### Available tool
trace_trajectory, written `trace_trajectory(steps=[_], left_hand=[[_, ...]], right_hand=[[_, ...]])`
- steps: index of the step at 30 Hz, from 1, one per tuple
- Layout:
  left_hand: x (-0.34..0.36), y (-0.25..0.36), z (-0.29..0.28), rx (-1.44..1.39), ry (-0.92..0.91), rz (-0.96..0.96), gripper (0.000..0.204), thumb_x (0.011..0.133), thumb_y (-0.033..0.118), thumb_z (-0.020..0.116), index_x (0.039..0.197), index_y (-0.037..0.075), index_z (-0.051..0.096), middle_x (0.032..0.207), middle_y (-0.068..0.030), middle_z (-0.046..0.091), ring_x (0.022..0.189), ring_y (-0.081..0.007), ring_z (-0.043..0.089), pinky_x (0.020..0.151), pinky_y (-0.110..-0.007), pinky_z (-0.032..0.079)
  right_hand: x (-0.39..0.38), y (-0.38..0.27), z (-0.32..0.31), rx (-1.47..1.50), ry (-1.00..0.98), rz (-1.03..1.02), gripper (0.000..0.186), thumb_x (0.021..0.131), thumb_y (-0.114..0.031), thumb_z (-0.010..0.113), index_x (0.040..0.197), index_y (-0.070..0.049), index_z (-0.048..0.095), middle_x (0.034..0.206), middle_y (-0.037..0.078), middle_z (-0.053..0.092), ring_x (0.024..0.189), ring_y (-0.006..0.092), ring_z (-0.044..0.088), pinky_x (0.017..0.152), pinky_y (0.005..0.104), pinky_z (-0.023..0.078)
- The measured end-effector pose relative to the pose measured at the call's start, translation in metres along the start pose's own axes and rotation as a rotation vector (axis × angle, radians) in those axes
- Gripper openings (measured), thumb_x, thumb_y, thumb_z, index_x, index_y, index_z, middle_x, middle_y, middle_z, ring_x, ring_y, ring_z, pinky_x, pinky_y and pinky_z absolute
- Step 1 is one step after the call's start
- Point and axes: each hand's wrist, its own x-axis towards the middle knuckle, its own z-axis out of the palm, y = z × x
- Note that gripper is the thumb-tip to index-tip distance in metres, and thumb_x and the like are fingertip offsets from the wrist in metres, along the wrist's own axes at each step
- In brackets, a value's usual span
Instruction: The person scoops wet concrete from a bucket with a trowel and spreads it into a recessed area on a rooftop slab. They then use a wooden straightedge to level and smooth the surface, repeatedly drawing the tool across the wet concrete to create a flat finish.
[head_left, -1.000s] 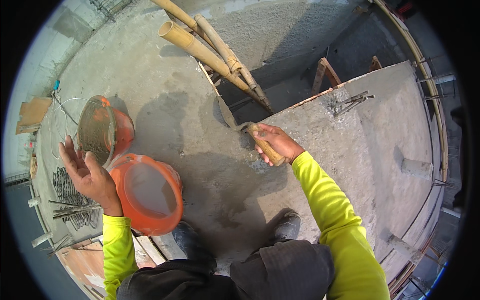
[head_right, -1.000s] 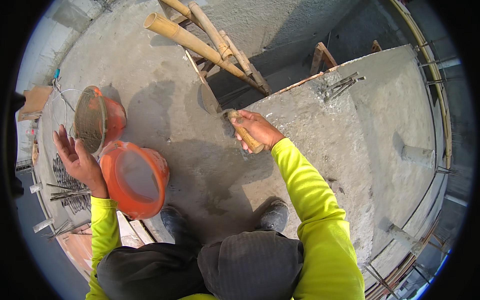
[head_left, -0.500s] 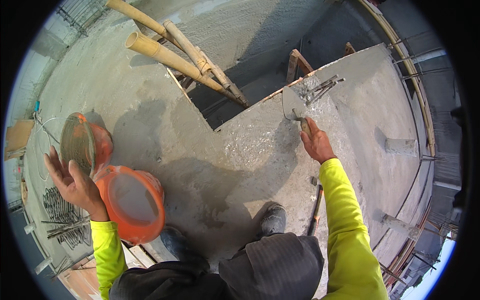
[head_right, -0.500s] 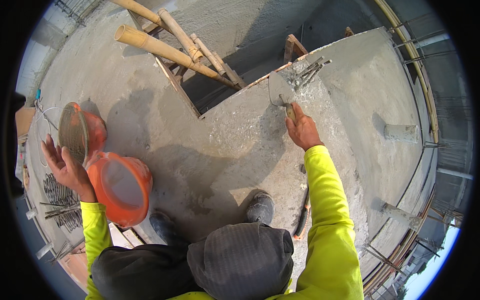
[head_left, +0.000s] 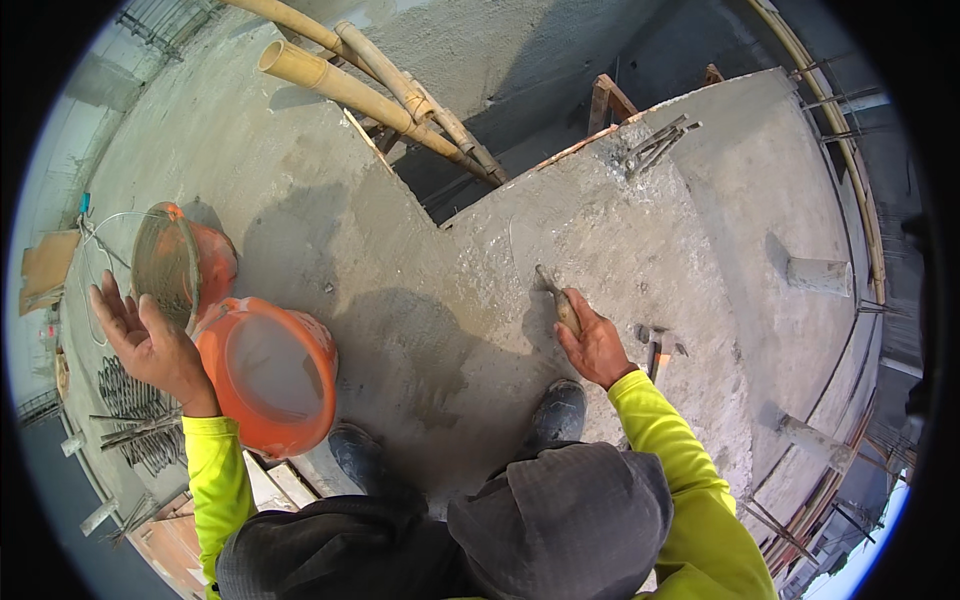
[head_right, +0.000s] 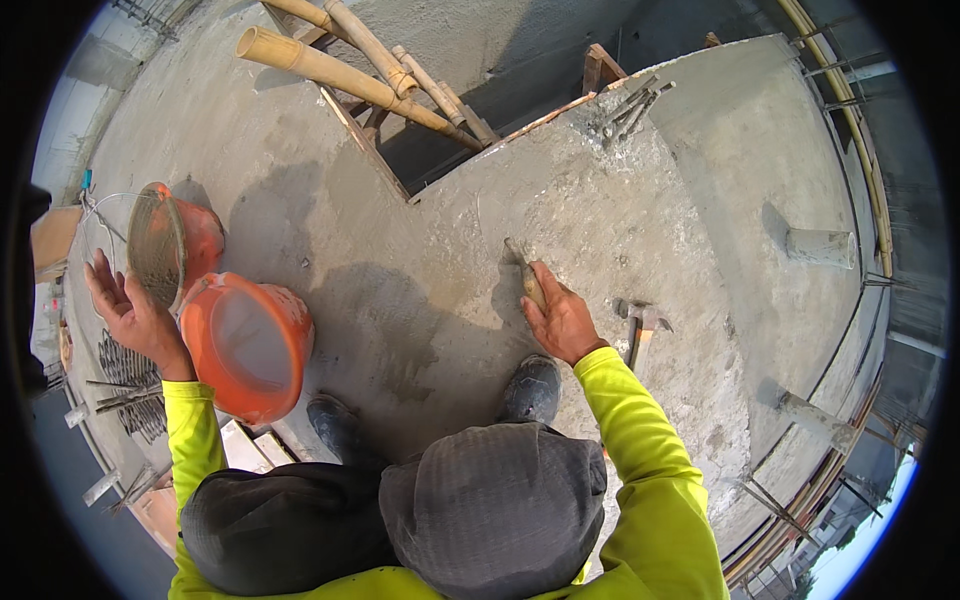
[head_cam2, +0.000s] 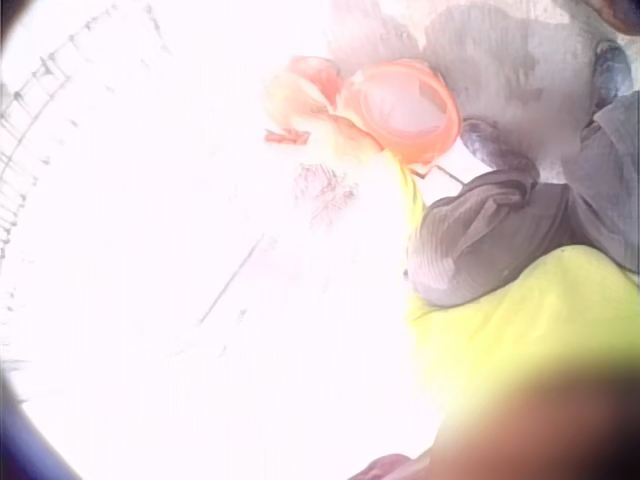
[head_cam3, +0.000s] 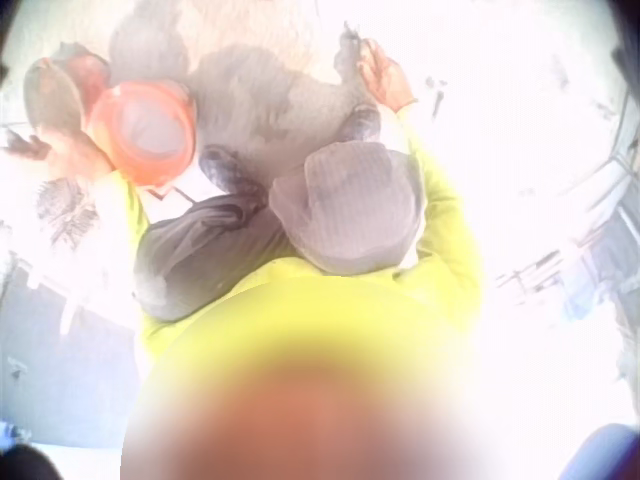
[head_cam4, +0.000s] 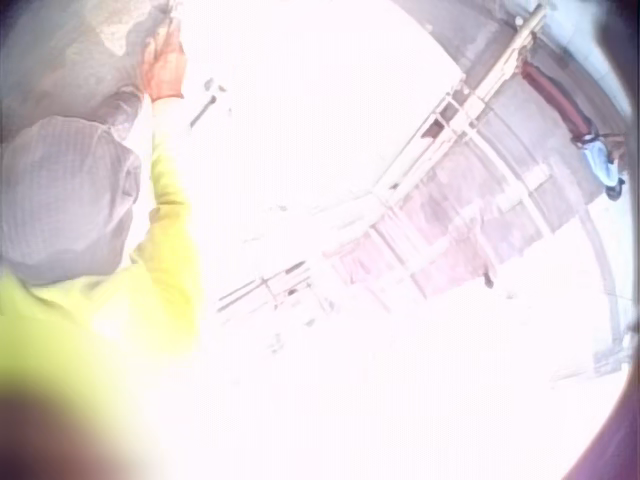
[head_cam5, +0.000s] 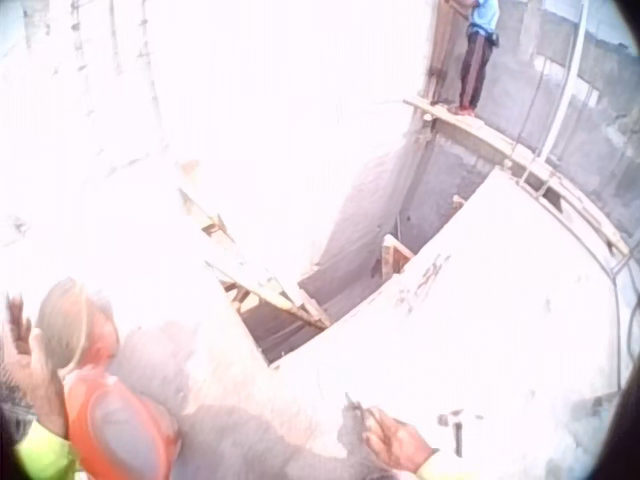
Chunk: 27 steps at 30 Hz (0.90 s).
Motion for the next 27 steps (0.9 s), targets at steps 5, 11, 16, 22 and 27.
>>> trace_trajectory(steps=[5,11,16,22,27], left_hand=[[0.006,-0.013,-0.008,0.000,-0.037,0.053,0.059,0.096,-0.003,0.051,0.154,-0.002,0.038,0.151,-0.0179,0.051,0.138,-0.0264,0.051,0.115,-0.041,0.039],[-0.011,-0.063,-0.080,0.157,-0.065,-0.096,0.054,0.097,-0.003,0.053,0.150,-0.002,0.046,0.145,-0.0169,0.058,0.133,-0.0255,0.057,0.110,-0.038,0.044],[-0.059,-0.074,-0.109,0.028,-0.010,-0.462,0.034,0.100,-0.002,0.052,0.132,-0.004,0.062,0.111,-0.0119,0.071,0.089,-0.0140,0.068,0.080,-0.026,0.055],[-0.093,-0.084,-0.105,-0.069,-0.472,-0.700,0.022,0.098,0.005,0.058,0.114,-0.005,0.069,0.094,-0.0094,0.073,0.077,-0.0137,0.067,0.071,-0.028,0.054],[-0.104,-0.113,-0.082,0.423,-1.093,-0.282,0.028,0.090,0.019,0.064,0.105,-0.004,0.071,0.099,-0.0181,0.074,0.088,-0.0295,0.072,0.085,-0.042,0.055]], right_hand=[[-0.021,-0.008,0.017,-0.241,-0.779,-0.351,0.061,0.096,-0.032,0.063,0.149,-0.012,0.041,0.117,0.025,0.068,0.093,0.0462,0.069,0.082,0.0534,0.056],[-0.007,-0.059,0.004,0.188,-0.362,-0.125,0.059,0.089,-0.019,0.075,0.141,-0.004,0.053,0.108,0.026,0.070,0.092,0.0404,0.072,0.082,0.0410,0.058],[0.056,-0.176,-0.023,0.083,-0.806,-0.593,0.065,0.089,-0.016,0.071,0.147,-0.001,0.045,0.105,0.023,0.064,0.090,0.0419,0.067,0.078,0.0458,0.055],[0.096,-0.288,0.083,-0.128,-0.972,-0.876,0.059,0.092,-0.009,0.058,0.144,0.009,0.037,0.109,0.026,0.059,0.094,0.0454,0.064,0.082,0.0513,0.051],[0.084,-0.276,0.124,-0.116,-0.964,-0.990,0.060,0.091,-0.012,0.064,0.144,0.002,0.039,0.103,0.022,0.059,0.089,0.0438,0.065,0.078,0.0517,0.054]])
